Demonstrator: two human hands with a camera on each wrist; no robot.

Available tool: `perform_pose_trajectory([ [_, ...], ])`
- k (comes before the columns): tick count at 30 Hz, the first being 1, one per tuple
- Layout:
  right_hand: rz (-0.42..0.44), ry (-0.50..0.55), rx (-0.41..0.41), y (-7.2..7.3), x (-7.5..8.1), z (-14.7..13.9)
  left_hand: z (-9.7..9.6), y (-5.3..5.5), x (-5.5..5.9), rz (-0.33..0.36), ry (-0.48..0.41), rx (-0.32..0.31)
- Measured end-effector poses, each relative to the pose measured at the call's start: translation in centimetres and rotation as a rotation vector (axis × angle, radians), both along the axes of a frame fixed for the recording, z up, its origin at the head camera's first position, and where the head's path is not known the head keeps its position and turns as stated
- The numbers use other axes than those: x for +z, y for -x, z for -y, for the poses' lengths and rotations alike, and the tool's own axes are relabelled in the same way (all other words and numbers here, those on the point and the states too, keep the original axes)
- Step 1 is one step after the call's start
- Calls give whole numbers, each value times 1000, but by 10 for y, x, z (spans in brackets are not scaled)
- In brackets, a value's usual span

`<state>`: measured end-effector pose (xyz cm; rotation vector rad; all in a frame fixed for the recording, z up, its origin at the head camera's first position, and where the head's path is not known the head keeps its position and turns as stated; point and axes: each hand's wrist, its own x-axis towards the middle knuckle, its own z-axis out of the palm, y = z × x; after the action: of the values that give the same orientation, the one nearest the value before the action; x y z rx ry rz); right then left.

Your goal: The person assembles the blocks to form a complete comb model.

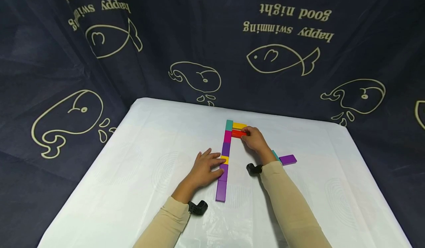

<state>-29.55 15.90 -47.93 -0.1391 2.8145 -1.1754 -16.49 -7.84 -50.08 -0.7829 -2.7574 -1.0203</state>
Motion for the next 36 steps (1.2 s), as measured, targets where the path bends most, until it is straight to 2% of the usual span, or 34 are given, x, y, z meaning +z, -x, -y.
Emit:
perform_pose_trajectory([
  [9, -13, -4, 9, 0, -1, 0, 0, 1, -2, 2, -6, 3],
  [25, 15, 6, -12, -1, 1, 0, 1, 1, -1, 4, -10, 0],
  [30, 21, 73, -2, -8, 7, -6, 0, 1, -1, 8, -13, -1],
  [33, 26, 111, -1, -16, 12, -14, 0, 1, -1, 14, -13, -2],
  [36, 8, 105, -5, -27, 19, -24, 0, 1, -1, 15, -15, -1],
])
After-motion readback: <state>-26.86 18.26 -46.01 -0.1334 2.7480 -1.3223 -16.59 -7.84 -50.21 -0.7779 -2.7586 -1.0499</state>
